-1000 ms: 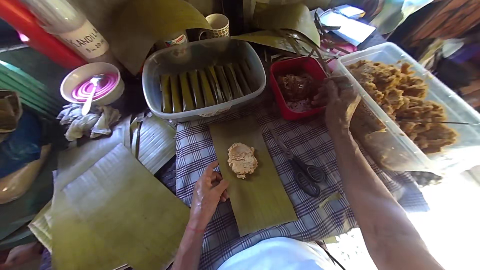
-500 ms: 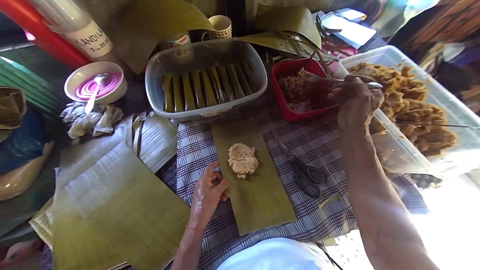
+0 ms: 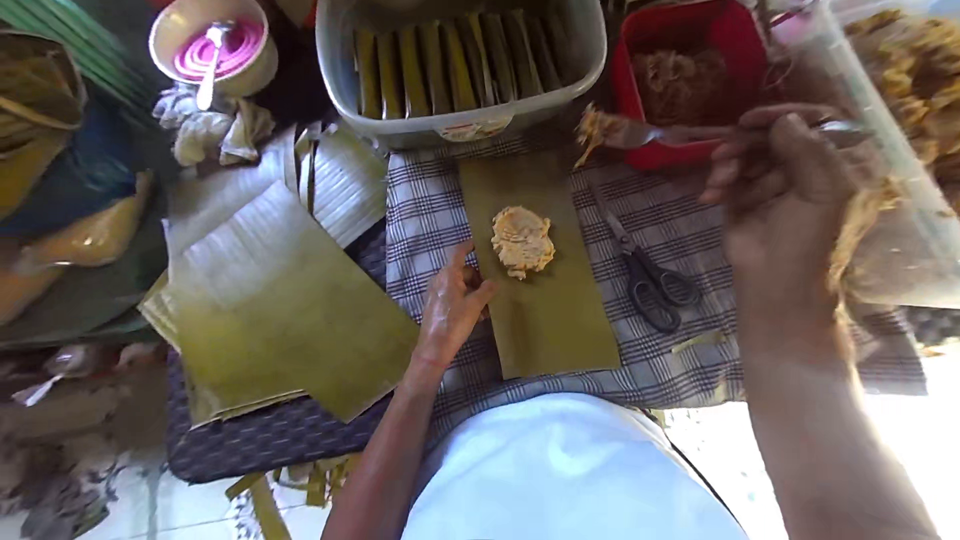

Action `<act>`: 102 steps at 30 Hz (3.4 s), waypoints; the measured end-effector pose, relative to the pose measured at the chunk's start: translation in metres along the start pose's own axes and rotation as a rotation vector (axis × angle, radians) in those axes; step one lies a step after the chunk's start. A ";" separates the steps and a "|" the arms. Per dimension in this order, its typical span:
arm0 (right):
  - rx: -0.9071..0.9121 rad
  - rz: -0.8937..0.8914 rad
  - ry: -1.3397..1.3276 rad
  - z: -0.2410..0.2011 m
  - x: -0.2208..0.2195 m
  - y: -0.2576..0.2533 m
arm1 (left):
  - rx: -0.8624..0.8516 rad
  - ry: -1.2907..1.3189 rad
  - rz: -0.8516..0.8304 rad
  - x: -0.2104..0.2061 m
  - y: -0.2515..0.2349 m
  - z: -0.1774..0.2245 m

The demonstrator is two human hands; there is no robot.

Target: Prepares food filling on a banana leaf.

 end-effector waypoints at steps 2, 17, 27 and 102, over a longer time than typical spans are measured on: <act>-0.117 -0.078 0.015 0.020 -0.014 0.021 | -0.001 0.016 0.000 0.001 0.001 0.001; -0.230 -0.151 0.168 0.058 -0.028 0.039 | 0.000 0.010 0.004 0.000 0.001 0.004; -0.406 -0.110 0.103 0.062 -0.024 0.049 | -0.005 0.005 -0.005 0.000 0.001 0.007; 0.117 0.347 0.131 0.028 0.070 -0.068 | -0.014 0.003 -0.022 -0.002 -0.010 -0.021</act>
Point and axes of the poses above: each hand's wrist, its own y-axis away from the middle knuckle, its own x-axis out of the back of the hand, z = x × y, the point moved 7 cm from there along -y, towards the middle knuckle, and after that the axes turned 8 degrees about -z, right-handed, at the moved point
